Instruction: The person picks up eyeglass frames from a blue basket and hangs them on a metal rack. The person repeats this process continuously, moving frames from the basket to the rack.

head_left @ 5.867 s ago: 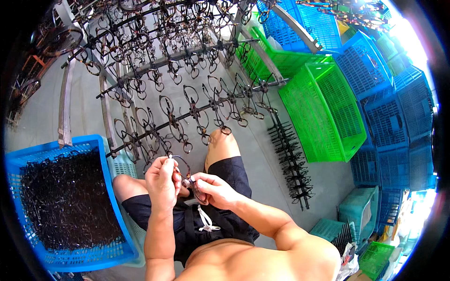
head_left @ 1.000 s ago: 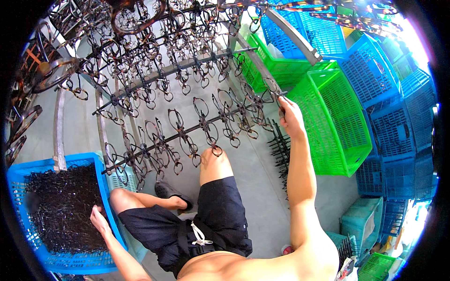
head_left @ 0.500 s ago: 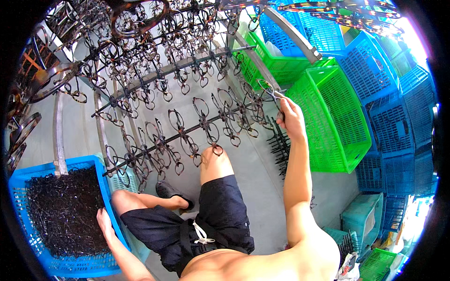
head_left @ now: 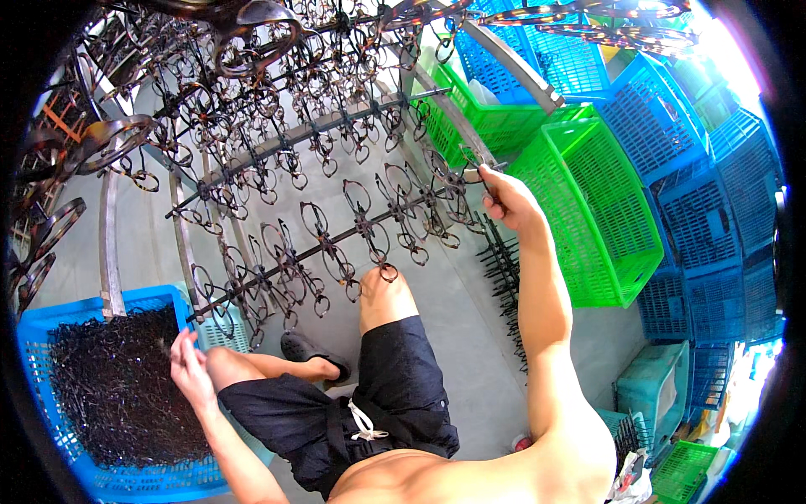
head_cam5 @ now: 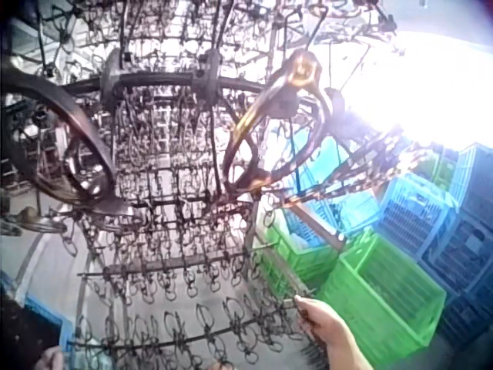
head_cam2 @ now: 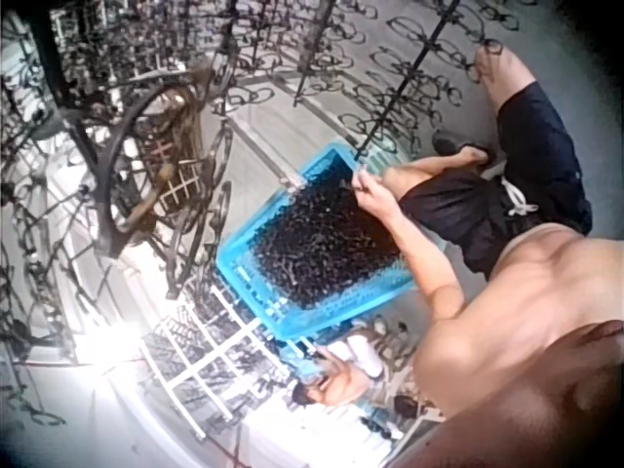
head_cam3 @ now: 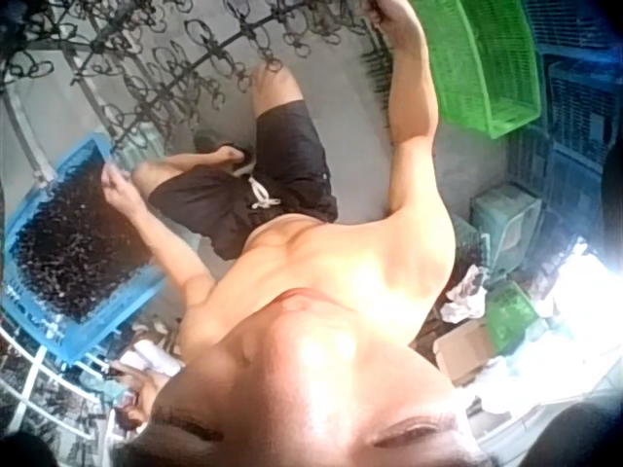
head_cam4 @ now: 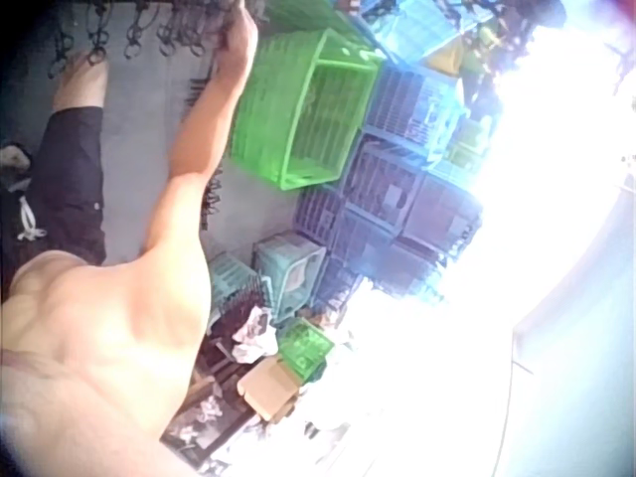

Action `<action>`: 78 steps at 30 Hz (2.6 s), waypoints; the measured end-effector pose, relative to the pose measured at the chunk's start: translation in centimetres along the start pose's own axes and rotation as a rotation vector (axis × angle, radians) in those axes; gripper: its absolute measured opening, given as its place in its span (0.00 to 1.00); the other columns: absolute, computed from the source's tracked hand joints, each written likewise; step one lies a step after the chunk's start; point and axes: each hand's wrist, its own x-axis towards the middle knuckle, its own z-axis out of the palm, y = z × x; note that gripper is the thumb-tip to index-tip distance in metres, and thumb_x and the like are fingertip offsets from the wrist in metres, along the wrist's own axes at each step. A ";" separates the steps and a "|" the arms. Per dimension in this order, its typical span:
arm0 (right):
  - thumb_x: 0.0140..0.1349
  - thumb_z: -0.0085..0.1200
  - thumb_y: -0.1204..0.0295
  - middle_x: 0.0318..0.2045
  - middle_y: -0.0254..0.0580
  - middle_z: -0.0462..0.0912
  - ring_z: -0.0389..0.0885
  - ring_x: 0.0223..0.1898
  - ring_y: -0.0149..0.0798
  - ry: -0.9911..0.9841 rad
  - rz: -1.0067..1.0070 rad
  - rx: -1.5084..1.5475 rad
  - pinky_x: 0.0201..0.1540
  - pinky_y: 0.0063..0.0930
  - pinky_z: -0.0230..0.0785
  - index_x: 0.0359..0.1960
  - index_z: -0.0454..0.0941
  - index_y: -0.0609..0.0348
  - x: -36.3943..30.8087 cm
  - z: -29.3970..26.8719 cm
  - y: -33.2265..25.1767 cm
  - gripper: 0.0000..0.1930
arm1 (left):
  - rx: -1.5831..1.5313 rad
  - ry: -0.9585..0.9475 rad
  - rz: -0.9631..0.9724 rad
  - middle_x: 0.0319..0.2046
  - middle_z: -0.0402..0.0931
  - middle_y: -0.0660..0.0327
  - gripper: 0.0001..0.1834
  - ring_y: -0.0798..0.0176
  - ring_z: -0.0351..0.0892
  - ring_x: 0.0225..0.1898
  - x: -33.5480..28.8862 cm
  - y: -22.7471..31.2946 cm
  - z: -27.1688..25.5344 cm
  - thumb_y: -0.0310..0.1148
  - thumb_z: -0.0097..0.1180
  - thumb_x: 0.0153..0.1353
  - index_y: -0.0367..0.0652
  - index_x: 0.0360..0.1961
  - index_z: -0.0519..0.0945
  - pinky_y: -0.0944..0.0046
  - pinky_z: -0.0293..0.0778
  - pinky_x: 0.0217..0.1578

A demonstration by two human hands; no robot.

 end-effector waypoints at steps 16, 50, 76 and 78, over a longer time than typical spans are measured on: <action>0.61 0.52 0.57 0.13 0.33 0.72 0.56 0.08 0.20 -0.033 -0.055 0.042 0.10 0.15 0.45 0.34 0.78 0.56 -0.4 0.1 0.6 0.14 | -0.443 -0.167 -0.257 0.29 0.78 0.66 0.07 0.73 0.73 0.28 1.3 0.0 6.5 0.35 0.55 0.60 0.43 0.33 0.77 0.74 0.68 0.30; 0.59 0.43 0.65 0.37 0.39 0.81 0.79 0.38 0.42 0.381 -0.564 -1.062 0.39 0.32 0.72 0.33 0.81 0.50 3.6 0.0 12.0 0.12 | 0.137 -0.300 -0.114 0.36 0.75 0.55 0.14 0.62 0.73 0.34 -4.4 1.7 0.7 0.35 0.57 0.53 0.37 0.38 0.77 0.62 0.69 0.35; 0.62 0.43 0.51 0.20 0.34 0.67 0.58 0.17 0.29 -0.713 -0.203 -0.259 0.19 0.22 0.51 0.52 0.69 0.59 -21.5 30.5 11.7 0.25 | -0.154 -0.145 0.177 0.23 0.80 0.60 0.11 0.65 0.77 0.25 -11.3 3.4 1.3 0.39 0.62 0.48 0.43 0.28 0.83 0.63 0.71 0.27; 0.62 0.43 0.49 0.16 0.32 0.66 0.55 0.12 0.27 -0.817 -0.124 -0.259 0.15 0.20 0.49 0.51 0.69 0.58 -20.8 32.4 11.4 0.26 | -0.263 -0.141 0.015 0.22 0.79 0.59 0.12 0.65 0.76 0.25 -9.9 1.7 1.2 0.41 0.61 0.51 0.42 0.27 0.83 0.63 0.70 0.27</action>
